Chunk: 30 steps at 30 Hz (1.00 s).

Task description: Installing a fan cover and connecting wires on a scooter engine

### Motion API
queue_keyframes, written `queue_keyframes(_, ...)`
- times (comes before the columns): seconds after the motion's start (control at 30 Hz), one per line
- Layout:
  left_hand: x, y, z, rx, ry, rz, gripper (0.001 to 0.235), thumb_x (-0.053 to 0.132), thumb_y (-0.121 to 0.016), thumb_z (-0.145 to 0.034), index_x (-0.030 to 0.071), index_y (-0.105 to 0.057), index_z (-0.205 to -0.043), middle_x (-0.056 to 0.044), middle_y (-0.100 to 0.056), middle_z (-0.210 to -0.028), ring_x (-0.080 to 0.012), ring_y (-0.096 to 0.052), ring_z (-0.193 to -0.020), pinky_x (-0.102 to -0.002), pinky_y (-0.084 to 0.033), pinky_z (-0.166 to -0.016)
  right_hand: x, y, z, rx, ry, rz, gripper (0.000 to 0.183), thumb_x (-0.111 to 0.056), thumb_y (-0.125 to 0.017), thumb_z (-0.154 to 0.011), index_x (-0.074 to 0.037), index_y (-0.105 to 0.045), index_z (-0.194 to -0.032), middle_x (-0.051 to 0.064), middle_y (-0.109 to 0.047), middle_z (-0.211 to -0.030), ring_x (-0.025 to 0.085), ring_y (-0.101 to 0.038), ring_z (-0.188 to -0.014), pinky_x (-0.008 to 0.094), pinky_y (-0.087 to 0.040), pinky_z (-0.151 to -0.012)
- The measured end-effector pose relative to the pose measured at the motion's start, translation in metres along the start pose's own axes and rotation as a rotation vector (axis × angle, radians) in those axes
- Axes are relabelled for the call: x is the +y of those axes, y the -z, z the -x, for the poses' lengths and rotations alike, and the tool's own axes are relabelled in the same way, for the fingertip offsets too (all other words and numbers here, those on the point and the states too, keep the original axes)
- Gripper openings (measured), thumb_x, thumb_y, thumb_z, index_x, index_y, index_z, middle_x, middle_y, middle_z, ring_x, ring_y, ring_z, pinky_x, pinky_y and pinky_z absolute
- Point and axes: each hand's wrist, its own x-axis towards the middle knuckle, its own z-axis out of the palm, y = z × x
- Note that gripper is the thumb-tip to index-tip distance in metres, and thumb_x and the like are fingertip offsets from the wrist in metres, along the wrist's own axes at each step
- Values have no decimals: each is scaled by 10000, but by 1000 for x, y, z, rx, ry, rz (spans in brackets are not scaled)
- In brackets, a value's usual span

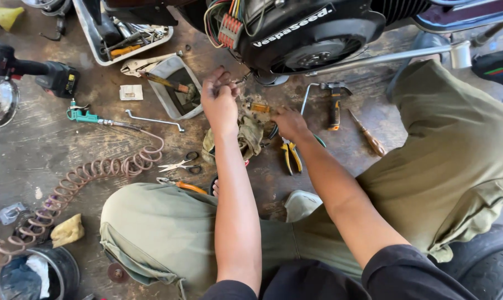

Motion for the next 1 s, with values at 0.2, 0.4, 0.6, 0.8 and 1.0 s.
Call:
queue_keyframes(0.2,-6,2,-9,85,39,113,379,-98,-414,-899,-21,-633,-1199,-179,-660,-1027,-117,-595,-744,-294,-635,-665,7,-19,7,207,1,-52,280,-134,-670,-854,-170,-749,-1121,96,-678,-1151,376,-661,-1107,523,-528,-946)
queue_keyframes(0.4,37,-12,-12,115,102,102,231,56,-443,-1018,40,-627,-1158,-100,-627,-957,-127,-512,-721,-325,-516,-594,-13,34,24,456,-252,-609,198,-160,-726,-868,-44,-658,-1013,221,-645,-988,496,-674,-971,600,-569,-837)
queue_keyframes(0.6,66,-11,-53,155,259,-2,256,269,-520,-974,119,-657,-1130,-72,-681,-858,-160,-599,-635,-346,-596,-525,-43,55,17,395,-505,-959,245,-301,-801,-757,-187,-755,-969,74,-777,-923,274,-742,-967,443,-591,-829)
queue_keyframes(0.8,99,8,-51,-288,132,-825,414,352,-578,-884,74,-736,-1147,-160,-744,-1007,-308,-742,-832,-474,-666,-664,-104,120,45,626,-318,-1476,128,-115,-733,-904,-13,-762,-976,165,-736,-779,175,-707,-641,317,-634,-609)
queue_keyframes(1.0,92,18,-50,-482,202,-603,416,201,-680,-939,25,-652,-1314,-188,-723,-1198,-288,-740,-1056,-411,-645,-850,-145,191,70,859,-148,-1591,89,-36,-691,-960,37,-700,-1010,97,-650,-754,140,-634,-640,282,-577,-572)
